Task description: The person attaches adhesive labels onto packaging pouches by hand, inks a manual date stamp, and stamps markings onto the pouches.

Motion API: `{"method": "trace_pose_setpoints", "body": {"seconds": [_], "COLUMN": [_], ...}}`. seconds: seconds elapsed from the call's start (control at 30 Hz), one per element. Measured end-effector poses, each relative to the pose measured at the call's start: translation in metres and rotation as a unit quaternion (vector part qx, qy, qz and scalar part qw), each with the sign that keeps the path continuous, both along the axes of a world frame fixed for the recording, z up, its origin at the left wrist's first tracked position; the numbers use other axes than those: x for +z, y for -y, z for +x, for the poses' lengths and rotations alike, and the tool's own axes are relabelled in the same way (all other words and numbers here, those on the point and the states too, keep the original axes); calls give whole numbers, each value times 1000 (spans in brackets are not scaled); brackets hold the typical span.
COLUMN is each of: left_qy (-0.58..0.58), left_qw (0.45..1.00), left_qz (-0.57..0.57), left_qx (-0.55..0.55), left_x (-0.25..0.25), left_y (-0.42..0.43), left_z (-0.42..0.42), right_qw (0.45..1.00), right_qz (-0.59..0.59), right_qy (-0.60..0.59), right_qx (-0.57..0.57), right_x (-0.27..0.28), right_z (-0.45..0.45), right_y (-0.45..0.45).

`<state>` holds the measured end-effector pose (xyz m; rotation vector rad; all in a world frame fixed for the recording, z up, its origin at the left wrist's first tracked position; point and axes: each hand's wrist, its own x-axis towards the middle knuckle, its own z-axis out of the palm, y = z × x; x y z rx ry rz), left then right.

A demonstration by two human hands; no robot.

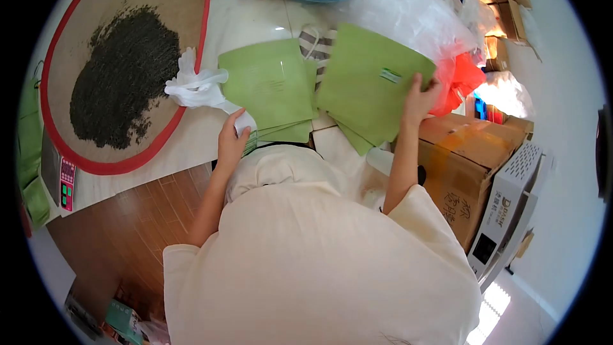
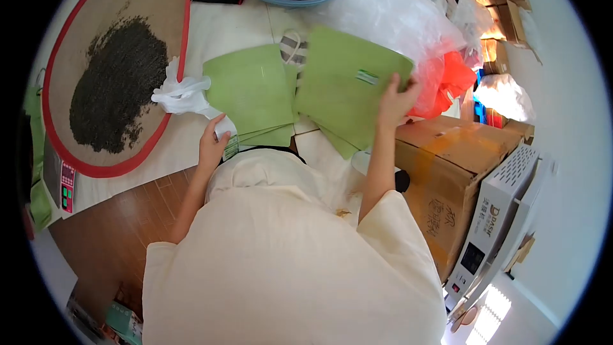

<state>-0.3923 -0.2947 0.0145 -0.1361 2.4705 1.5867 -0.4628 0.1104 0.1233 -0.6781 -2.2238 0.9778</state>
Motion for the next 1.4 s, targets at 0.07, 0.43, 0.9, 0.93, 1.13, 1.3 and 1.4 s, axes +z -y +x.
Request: {"method": "trace_pose_setpoints", "body": {"seconds": [0.07, 0.43, 0.9, 0.93, 1.13, 1.3, 1.4], "left_qy": [47, 73, 65, 65, 18, 45, 81], "left_qw": [993, 965, 998, 998, 980, 983, 984], "left_qz": [110, 240, 17, 17, -176, -140, -107], "left_qx": [24, 77, -9, -9, -89, -110, -120], "left_x": [5, 79, 84, 82, 73, 29, 20], "left_y": [-6, -40, -27, -25, -23, -13, -13], "left_z": [-6, -36, -27, -26, -23, -9, 1], "right_qw": [985, 835, 827, 822, 841, 880, 872], "right_qz": [119, -223, 13, 50, 19, -200, -225], "right_qy": [-75, 215, 69, 40, 50, 217, 249], "right_qx": [-100, 455, 558, 565, 538, 374, 357], "right_x": [-14, -3, 0, 2, -6, -65, -115], "right_z": [9, 27, 8, 8, 3, -41, -68], "right_y": [-30, 180, 205, 205, 197, 175, 173]}}
